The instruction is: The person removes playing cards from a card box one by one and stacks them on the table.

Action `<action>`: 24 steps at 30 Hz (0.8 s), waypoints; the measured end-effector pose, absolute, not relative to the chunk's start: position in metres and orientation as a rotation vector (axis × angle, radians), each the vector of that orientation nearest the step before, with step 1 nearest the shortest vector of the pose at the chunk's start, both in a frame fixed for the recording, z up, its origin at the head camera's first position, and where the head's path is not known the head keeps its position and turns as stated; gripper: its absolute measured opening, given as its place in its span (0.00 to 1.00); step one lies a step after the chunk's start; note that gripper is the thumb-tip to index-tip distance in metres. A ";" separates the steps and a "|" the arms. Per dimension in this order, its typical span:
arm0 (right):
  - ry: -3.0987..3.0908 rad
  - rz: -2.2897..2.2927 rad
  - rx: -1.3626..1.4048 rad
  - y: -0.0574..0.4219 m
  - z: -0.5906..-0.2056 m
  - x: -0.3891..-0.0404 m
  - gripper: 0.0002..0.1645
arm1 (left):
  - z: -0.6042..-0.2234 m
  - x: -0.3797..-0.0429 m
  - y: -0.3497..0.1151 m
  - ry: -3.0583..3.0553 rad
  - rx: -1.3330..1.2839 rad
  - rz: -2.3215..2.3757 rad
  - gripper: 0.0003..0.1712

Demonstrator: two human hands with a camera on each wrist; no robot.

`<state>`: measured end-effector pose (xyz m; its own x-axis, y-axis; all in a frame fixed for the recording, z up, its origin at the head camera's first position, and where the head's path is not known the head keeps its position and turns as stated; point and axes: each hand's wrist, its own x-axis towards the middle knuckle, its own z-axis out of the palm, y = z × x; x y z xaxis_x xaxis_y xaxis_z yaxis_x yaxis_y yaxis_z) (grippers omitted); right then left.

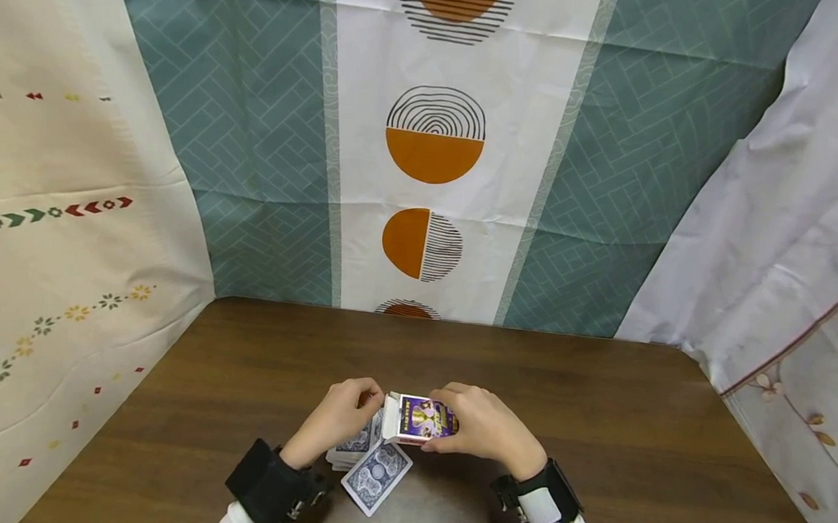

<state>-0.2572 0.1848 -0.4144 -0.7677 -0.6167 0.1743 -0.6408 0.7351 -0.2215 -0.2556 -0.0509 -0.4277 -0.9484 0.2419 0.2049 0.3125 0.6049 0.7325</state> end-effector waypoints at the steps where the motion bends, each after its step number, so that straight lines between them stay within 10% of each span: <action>1: -2.842 0.414 1.031 0.185 -0.414 -0.257 0.36 | -0.427 -0.256 -0.050 -2.720 -0.466 -1.288 0.05; 24: -2.763 0.442 1.055 0.184 -0.407 -0.254 0.38 | -0.430 -0.253 -0.044 -2.788 -0.461 -1.619 0.13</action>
